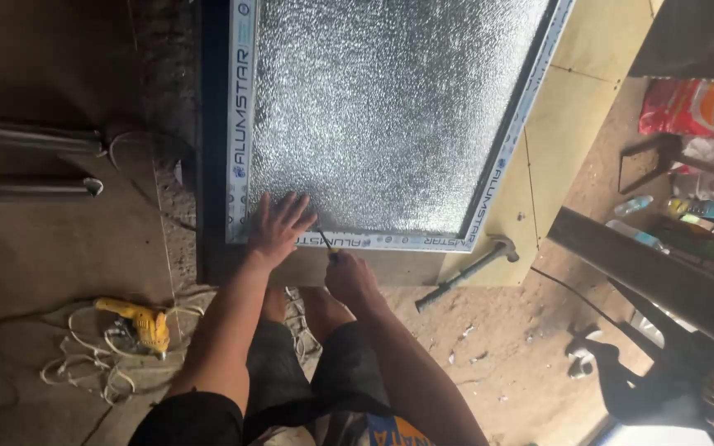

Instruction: Securing a textured panel into a metal frame using a screwdriver and a hammer

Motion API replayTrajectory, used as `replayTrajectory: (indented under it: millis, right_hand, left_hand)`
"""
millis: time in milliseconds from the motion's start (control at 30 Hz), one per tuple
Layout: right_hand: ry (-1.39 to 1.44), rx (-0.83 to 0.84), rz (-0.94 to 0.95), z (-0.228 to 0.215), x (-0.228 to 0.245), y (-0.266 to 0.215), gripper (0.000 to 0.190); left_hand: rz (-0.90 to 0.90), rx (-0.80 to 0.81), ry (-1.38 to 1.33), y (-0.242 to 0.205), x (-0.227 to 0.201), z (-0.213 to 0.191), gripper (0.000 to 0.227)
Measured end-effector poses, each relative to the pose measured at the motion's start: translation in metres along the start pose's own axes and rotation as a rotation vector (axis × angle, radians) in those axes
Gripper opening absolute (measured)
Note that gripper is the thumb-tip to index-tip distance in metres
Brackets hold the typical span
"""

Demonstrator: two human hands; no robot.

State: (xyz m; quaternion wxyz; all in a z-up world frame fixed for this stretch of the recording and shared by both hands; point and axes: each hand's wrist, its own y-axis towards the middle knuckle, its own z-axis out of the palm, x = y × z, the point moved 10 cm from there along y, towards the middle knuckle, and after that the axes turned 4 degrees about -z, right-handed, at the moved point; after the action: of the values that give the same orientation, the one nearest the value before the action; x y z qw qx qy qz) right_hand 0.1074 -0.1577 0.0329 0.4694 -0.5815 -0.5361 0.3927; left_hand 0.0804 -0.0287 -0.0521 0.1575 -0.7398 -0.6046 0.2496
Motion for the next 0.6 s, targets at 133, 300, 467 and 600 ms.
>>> replayTrajectory:
  millis: [133,300,467,600]
  right_hand:
    - [0.001,0.021,0.027,-0.011,0.014,-0.011,0.043]
    - [0.075,0.053,0.075,0.002,0.007,-0.005,0.047]
    - [0.061,0.058,0.027,-0.007,0.025,-0.014,0.043]
    - [0.070,0.037,0.036,0.000,0.012,-0.015,0.041]
  left_hand:
    - [-0.022,-0.024,-0.003,0.010,0.000,0.020,0.095]
    - [-0.048,-0.045,-0.040,0.007,-0.007,0.025,0.093]
    - [-0.050,0.066,0.026,0.010,0.005,0.027,0.096]
    - [-0.034,0.114,-0.023,0.002,-0.002,0.008,0.094]
